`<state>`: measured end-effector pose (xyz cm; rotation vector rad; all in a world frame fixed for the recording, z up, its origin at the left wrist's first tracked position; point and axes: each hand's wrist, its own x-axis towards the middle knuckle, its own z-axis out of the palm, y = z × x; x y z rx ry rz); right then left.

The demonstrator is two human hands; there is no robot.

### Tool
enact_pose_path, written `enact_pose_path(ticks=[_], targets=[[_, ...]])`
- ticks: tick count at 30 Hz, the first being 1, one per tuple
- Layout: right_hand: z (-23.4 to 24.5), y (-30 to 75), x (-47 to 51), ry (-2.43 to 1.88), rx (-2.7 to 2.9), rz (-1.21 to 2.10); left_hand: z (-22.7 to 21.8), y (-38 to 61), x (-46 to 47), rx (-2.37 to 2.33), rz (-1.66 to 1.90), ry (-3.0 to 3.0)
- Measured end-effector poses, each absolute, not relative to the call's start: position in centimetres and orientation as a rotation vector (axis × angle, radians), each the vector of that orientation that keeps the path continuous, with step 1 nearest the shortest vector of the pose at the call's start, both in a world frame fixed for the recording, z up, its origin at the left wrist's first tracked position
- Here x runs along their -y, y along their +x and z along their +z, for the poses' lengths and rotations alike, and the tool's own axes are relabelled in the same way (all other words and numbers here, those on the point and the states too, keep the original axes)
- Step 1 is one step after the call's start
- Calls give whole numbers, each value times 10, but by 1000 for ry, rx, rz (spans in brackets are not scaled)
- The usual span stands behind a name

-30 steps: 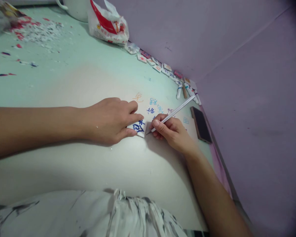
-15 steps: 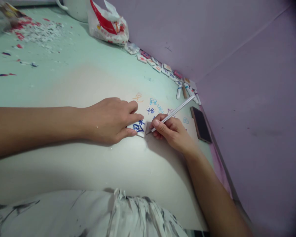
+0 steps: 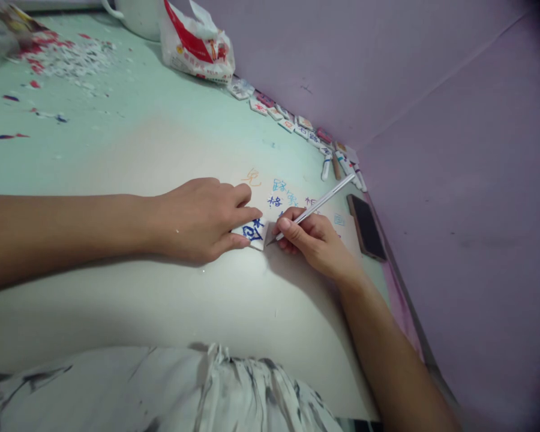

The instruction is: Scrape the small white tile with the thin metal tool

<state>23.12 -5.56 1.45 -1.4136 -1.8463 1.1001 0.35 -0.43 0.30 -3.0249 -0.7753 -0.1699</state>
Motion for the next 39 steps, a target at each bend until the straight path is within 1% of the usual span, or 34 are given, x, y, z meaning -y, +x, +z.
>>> enact_pose_path(ticks=[39], targets=[[15, 230, 56, -1410, 1846, 1105, 2, 3, 4, 766, -203, -3025]])
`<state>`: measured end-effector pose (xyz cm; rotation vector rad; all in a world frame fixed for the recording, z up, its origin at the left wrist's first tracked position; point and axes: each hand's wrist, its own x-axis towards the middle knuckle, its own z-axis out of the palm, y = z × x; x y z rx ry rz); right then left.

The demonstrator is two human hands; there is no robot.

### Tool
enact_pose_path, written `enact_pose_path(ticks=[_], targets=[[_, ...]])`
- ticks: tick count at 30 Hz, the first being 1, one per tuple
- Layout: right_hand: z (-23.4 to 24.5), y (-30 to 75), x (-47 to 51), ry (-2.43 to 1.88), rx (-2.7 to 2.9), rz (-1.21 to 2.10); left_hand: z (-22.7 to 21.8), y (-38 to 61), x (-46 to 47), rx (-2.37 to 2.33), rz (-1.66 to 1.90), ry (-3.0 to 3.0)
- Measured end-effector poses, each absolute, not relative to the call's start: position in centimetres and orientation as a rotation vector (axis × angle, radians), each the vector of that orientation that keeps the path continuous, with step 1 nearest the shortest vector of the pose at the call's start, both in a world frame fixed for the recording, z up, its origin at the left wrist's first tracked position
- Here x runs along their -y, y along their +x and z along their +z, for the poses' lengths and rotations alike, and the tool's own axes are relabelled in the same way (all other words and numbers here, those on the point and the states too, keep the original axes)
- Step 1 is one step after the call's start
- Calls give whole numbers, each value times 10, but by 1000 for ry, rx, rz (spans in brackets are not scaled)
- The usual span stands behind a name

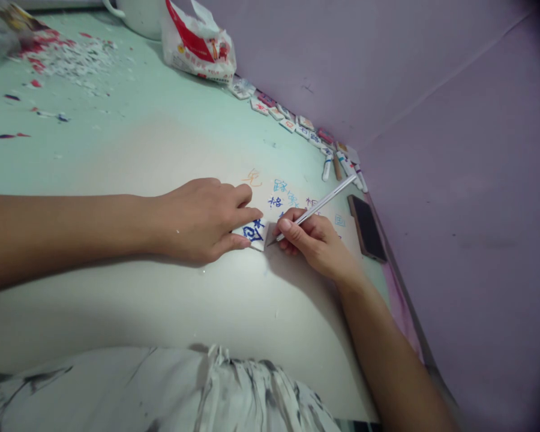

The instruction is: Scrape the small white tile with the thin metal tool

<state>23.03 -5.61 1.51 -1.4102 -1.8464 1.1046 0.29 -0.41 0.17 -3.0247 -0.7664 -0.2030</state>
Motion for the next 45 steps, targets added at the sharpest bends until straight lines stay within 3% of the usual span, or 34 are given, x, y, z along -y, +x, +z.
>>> enact_pose_path(ticks=[45], targets=[[16, 230, 56, -1442, 1852, 1099, 4, 4, 5, 783, -201, -3044]])
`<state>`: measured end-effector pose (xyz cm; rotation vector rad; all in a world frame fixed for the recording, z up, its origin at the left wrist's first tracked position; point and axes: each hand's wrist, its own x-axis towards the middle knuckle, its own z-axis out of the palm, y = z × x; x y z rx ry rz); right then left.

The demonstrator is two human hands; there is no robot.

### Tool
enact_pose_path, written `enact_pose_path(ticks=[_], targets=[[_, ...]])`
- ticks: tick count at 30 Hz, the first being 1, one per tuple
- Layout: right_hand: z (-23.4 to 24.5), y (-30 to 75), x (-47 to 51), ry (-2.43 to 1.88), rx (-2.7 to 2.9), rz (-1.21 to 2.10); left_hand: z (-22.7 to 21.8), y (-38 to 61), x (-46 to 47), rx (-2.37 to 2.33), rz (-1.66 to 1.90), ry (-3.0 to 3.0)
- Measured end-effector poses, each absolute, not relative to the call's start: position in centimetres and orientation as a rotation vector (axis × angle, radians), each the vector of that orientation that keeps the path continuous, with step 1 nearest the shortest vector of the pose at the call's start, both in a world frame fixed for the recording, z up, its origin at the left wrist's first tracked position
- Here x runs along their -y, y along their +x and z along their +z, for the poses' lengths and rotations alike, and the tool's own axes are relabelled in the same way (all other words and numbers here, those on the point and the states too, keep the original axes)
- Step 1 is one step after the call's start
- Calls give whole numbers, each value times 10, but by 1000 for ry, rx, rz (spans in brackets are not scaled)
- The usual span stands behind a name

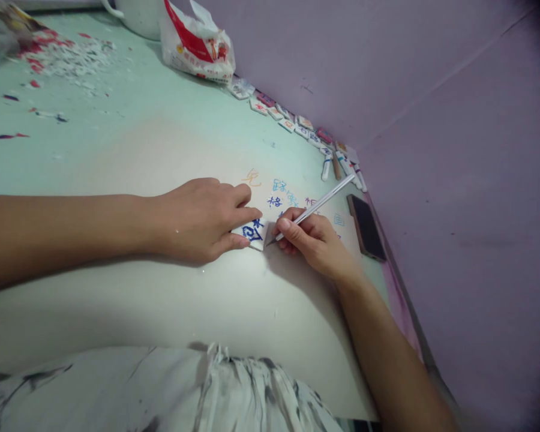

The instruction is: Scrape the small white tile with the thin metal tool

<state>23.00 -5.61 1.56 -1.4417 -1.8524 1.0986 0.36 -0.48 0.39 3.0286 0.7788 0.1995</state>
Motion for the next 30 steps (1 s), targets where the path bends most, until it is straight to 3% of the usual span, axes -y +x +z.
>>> enact_pose_path(ticks=[30], targets=[[14, 231, 56, -1410, 1839, 1112, 4, 4, 5, -780, 166, 3047]])
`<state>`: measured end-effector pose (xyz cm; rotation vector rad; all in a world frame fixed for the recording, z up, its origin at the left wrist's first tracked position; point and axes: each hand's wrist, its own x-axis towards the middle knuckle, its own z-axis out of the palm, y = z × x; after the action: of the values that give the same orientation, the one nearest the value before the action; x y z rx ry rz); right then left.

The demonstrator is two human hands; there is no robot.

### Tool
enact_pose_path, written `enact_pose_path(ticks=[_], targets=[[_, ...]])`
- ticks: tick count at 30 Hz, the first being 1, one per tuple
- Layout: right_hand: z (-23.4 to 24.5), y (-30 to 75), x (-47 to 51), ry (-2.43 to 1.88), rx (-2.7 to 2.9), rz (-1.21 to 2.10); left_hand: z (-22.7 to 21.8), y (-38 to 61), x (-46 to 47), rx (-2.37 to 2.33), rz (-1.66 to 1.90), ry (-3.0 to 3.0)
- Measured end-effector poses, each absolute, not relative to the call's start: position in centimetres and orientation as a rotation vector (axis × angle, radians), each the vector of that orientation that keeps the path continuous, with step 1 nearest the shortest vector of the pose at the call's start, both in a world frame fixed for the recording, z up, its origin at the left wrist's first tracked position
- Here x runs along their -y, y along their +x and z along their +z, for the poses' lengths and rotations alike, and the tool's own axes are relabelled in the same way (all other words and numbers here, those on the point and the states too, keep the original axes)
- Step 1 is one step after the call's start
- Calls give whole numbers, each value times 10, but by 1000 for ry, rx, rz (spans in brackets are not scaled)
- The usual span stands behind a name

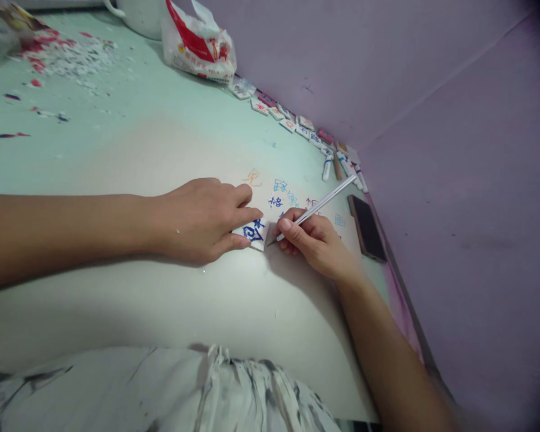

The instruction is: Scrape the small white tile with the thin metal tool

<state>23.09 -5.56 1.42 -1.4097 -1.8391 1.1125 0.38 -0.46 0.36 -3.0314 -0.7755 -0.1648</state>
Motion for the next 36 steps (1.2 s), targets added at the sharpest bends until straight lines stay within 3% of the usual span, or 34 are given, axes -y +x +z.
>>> enact_pose_path(ticks=[36], targets=[[14, 231, 55, -1420, 1844, 1100, 3, 4, 4, 793, -169, -3039]])
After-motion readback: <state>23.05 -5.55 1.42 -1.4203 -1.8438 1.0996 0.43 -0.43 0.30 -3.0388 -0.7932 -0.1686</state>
